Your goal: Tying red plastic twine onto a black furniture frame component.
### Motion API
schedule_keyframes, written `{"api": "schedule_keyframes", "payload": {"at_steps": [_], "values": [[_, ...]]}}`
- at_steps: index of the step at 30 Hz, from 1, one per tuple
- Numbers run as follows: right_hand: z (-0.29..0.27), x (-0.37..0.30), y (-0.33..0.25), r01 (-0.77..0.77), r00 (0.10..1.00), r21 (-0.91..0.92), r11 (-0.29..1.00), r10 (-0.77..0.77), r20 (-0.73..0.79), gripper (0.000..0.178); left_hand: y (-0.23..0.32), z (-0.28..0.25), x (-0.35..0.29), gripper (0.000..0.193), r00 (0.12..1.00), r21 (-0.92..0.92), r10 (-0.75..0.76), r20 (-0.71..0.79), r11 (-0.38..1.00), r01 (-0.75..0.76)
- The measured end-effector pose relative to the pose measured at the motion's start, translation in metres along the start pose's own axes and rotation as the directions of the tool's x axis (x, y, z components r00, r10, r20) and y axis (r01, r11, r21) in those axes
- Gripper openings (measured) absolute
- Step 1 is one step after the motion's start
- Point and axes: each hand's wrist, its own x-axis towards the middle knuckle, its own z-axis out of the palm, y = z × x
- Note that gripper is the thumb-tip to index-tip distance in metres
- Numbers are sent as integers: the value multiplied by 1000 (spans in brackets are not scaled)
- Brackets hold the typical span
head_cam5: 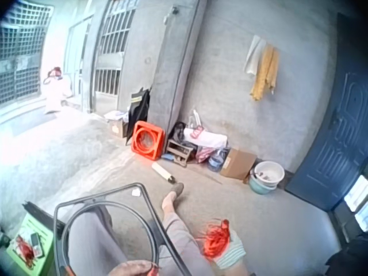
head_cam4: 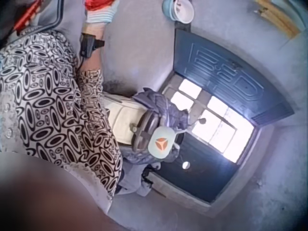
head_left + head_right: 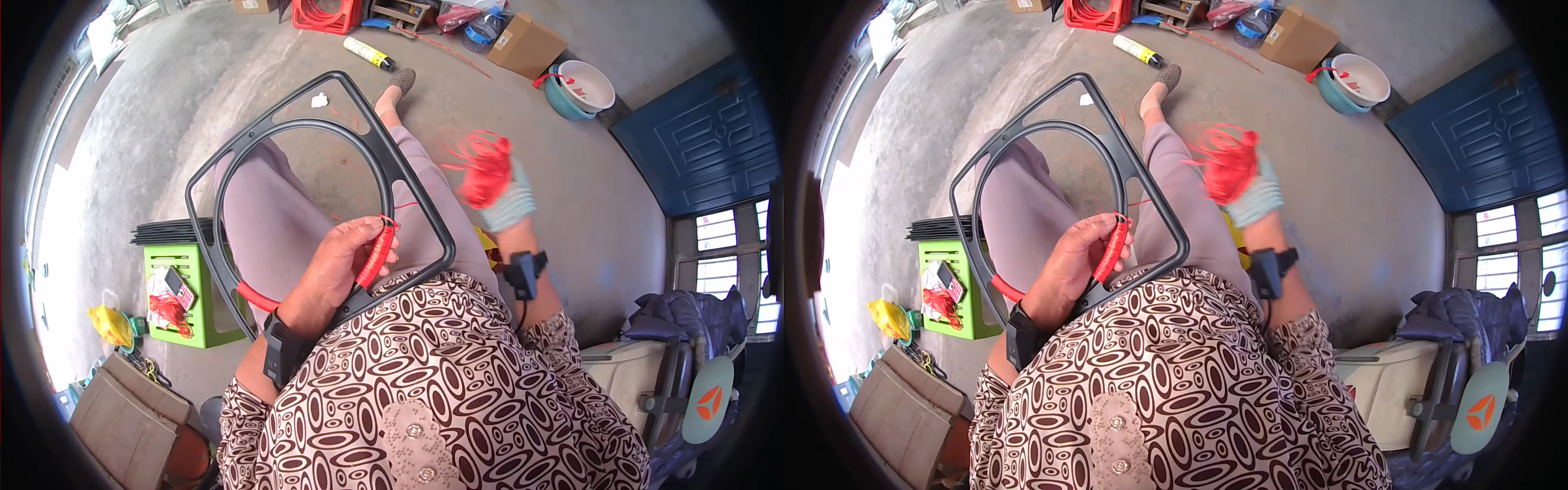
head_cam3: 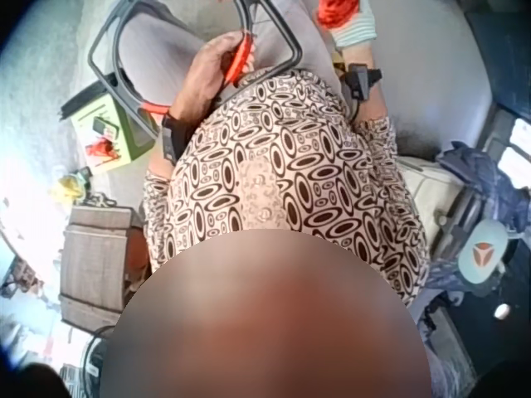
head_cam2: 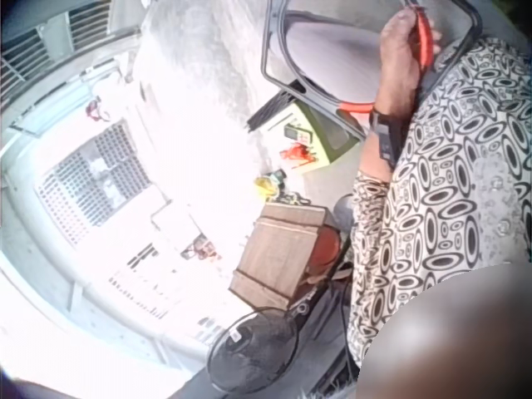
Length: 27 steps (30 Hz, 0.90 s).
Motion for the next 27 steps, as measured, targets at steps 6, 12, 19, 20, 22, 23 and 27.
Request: {"api": "schedule_keyframes", "payload": {"at_steps": [6, 12, 19, 20, 22, 23, 27], "values": [[-83, -37, -75, -86, 887, 385, 919, -106, 450, 29, 0, 1, 2, 30, 996, 14, 7, 89, 1000, -8], [-93, -52, -84, 2, 939, 461, 887, -160, 305, 26, 1, 12, 5, 23, 999, 36, 20, -49, 999, -18], [-58, -60, -72, -59, 978, -289, 956, -4, -211, 32, -2, 11, 5, 14, 991, 60, 88, -98, 995, -82], [-39, -61, -57, -170, 979, -359, 918, 115, -171, 31, -3, 10, 6, 14, 991, 70, 104, -90, 993, -98], [7, -68, -29, -274, 950, -624, 732, 308, -56, 32, -4, 10, 4, 13, 988, 73, 120, -96, 991, -113], [28, -70, -16, -234, 921, -786, 572, 390, 10, 32, -4, 11, 3, 13, 986, 76, 134, -98, 989, -127], [45, -40, 17, 143, 769, -979, 147, 605, 203, 44, -4, 13, 0, 13, 982, 106, 179, -66, 979, -172]]}}
